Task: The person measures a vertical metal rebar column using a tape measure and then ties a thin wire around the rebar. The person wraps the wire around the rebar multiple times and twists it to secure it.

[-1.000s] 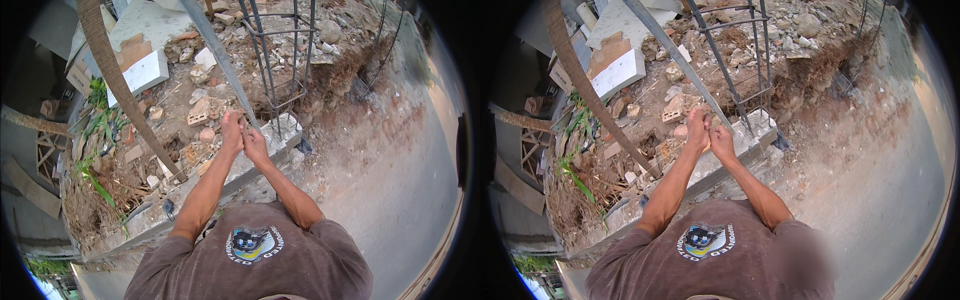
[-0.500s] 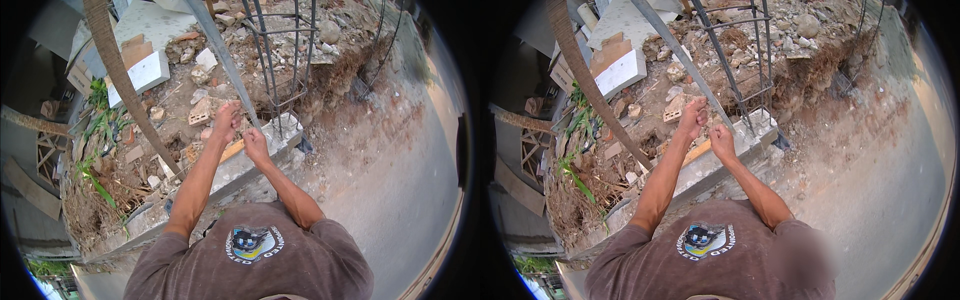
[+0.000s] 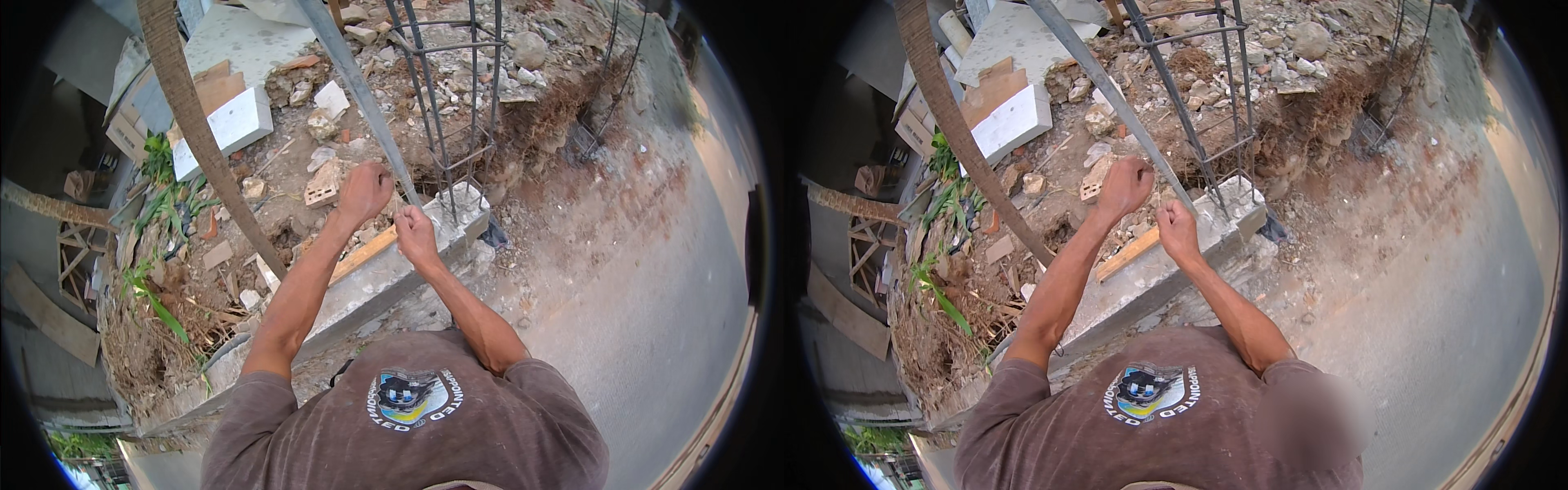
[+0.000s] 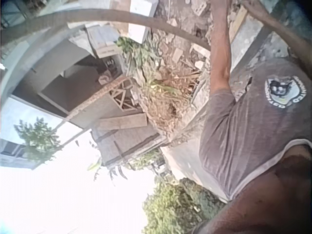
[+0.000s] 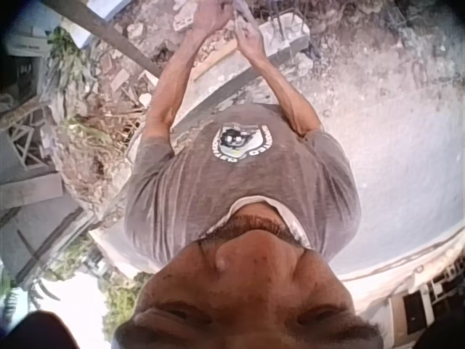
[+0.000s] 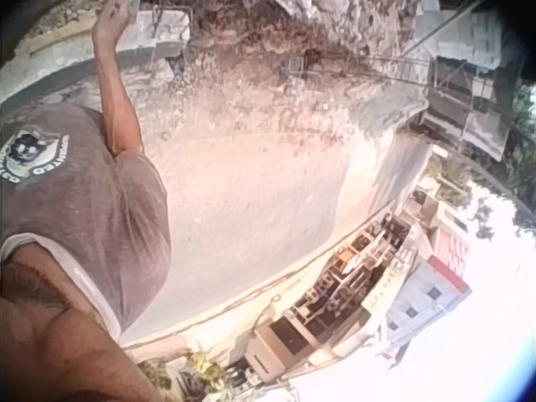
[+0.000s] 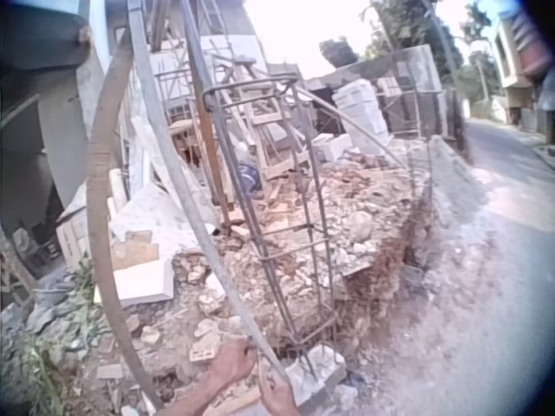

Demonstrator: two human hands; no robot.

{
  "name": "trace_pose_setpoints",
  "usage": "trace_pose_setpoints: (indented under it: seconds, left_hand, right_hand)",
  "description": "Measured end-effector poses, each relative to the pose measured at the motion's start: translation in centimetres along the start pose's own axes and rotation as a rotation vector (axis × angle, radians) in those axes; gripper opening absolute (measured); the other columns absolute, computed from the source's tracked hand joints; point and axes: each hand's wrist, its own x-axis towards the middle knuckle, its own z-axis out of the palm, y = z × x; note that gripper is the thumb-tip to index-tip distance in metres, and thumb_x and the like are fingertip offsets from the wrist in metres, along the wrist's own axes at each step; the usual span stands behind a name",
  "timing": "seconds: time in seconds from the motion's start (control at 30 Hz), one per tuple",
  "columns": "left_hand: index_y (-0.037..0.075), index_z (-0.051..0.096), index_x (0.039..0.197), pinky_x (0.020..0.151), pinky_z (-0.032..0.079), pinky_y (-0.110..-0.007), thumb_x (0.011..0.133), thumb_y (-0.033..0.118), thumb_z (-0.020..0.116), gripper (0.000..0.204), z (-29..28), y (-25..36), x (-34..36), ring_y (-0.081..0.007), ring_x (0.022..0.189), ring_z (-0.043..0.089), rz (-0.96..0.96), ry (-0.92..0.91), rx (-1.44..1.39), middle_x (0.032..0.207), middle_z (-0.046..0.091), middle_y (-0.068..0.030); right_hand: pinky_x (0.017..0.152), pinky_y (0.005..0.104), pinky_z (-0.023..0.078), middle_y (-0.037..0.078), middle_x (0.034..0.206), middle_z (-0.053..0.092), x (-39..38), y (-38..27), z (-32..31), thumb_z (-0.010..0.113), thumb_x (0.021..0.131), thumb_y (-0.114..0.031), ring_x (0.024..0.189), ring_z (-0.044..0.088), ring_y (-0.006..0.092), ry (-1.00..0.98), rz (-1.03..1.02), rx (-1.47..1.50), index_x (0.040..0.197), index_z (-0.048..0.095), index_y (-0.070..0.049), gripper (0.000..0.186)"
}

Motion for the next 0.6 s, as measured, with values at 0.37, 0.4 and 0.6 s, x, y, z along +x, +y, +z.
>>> trace_pose_setpoints:
  seconds: [0.37, 0.4, 0.6]
  left_hand:
    - [0.001, 0.071, 0.102, 0.090, 0.054, -0.046, 0.090, 0.020, 0.067, 0.024, -2.2, -0.6, -0.2, -0.0388, 0.106, 0.067, 0.299, -0.147, 0.057, 0.119, 0.065, -0.0167]
    - [0.001, 0.071, 0.101, 0.089, 0.055, -0.046, 0.089, 0.020, 0.066, 0.023, -2.2, -0.8, -0.2, -0.0383, 0.105, 0.067, 0.314, -0.130, 0.043, 0.119, 0.065, -0.0160]
    - [0.001, 0.069, 0.099, 0.084, 0.055, -0.046, 0.088, 0.017, 0.065, 0.020, -1.9, -1.8, 0.1, -0.0387, 0.100, 0.067, 0.404, -0.105, -0.123, 0.113, 0.067, -0.0158]
  right_hand:
    - [0.053, 0.0260, 0.039, -0.004, 0.066, 0.056, -0.2, -1.8, 0.2, 0.060, 0.098, -0.011, 0.059, 0.047, 0.0032, 0.032, 0.064, 0.057, 0.093, 0.063, 0.000, 0.013]
    - [0.053, 0.0260, 0.039, -0.004, 0.066, 0.056, -0.1, -2.0, 0.3, 0.060, 0.098, -0.011, 0.059, 0.047, 0.0033, 0.027, 0.100, 0.074, 0.093, 0.063, 0.000, 0.013]
    - [0.053, 0.0261, 0.039, -0.004, 0.065, 0.057, 0.3, -2.4, 0.3, 0.060, 0.098, -0.011, 0.059, 0.047, 0.0035, 0.033, 0.114, 0.039, 0.094, 0.063, 0.000, 0.012]
